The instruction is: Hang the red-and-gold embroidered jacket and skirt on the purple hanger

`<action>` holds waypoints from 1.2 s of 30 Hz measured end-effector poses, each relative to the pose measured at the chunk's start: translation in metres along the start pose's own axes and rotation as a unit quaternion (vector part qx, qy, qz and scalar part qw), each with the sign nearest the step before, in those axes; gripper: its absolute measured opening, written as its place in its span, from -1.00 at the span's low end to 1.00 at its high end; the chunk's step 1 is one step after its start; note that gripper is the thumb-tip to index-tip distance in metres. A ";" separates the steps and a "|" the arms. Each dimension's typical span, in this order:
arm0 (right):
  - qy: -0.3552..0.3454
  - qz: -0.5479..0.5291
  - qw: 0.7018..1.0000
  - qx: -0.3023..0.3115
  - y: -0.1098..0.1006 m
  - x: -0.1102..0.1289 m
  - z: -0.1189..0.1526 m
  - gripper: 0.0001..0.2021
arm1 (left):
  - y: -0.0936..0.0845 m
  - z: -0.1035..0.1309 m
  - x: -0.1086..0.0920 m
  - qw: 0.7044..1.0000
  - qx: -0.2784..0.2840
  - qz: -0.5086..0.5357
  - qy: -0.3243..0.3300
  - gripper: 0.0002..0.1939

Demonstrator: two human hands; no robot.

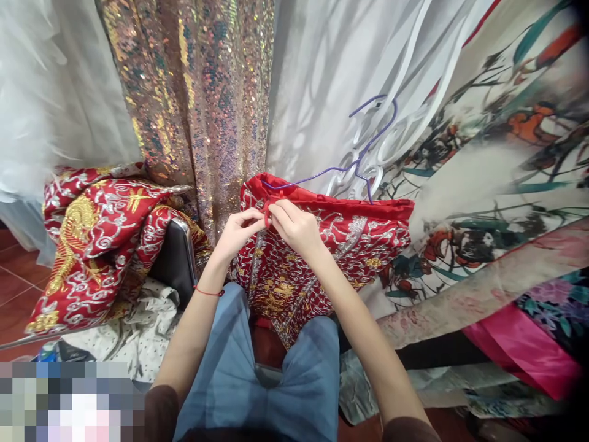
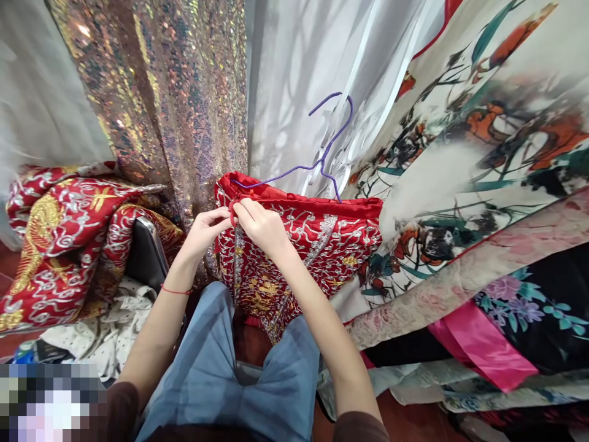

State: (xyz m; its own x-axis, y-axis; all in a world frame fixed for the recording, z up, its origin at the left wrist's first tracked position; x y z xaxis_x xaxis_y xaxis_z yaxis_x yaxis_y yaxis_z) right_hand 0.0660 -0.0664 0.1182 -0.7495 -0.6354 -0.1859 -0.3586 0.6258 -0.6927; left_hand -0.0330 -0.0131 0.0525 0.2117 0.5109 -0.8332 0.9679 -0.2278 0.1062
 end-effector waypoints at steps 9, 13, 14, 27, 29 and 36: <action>0.149 0.034 0.986 -0.070 -0.007 -0.049 0.005 -0.79 | -0.034 -0.028 -0.023 0.955 -0.138 -0.238 0.112 -0.81; 0.153 0.140 0.977 -0.048 -0.015 -0.068 0.002 -0.77 | -0.040 -0.045 -0.033 0.906 -0.167 -0.367 0.128 -0.79; 0.149 0.161 0.975 -0.039 -0.016 -0.070 0.002 -0.76 | -0.040 -0.048 -0.035 0.899 -0.171 -0.382 0.130 -0.77; 0.053 0.235 0.968 0.069 -0.015 -0.062 0.011 -0.71 | -0.067 -0.046 -0.033 0.880 -0.220 -0.407 0.107 -0.74; 0.059 0.236 0.968 0.063 -0.017 -0.062 0.012 -0.70 | -0.067 -0.041 -0.034 0.871 -0.230 -0.419 0.113 -0.75; 0.101 0.192 0.976 0.008 -0.037 -0.062 0.036 -0.70 | -0.054 -0.042 -0.045 0.917 -0.140 -0.326 0.182 -0.81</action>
State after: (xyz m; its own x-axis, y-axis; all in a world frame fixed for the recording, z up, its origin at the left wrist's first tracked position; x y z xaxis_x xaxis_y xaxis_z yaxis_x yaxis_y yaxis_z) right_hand 0.1454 -0.0663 0.1303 -0.9222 -0.2524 -0.2931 -0.0231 0.7923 -0.6096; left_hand -0.0894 0.0109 0.1072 -0.4428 0.7175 -0.5377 0.8907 0.4207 -0.1722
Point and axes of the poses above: each hand's wrist, its own z-axis away from the middle knuckle, its own y-axis out of the palm, x = y × z, the point moved 10 cm from there along -z, towards the middle knuckle, and after that the axes turned 3 degrees about z, right-handed, at the moved point
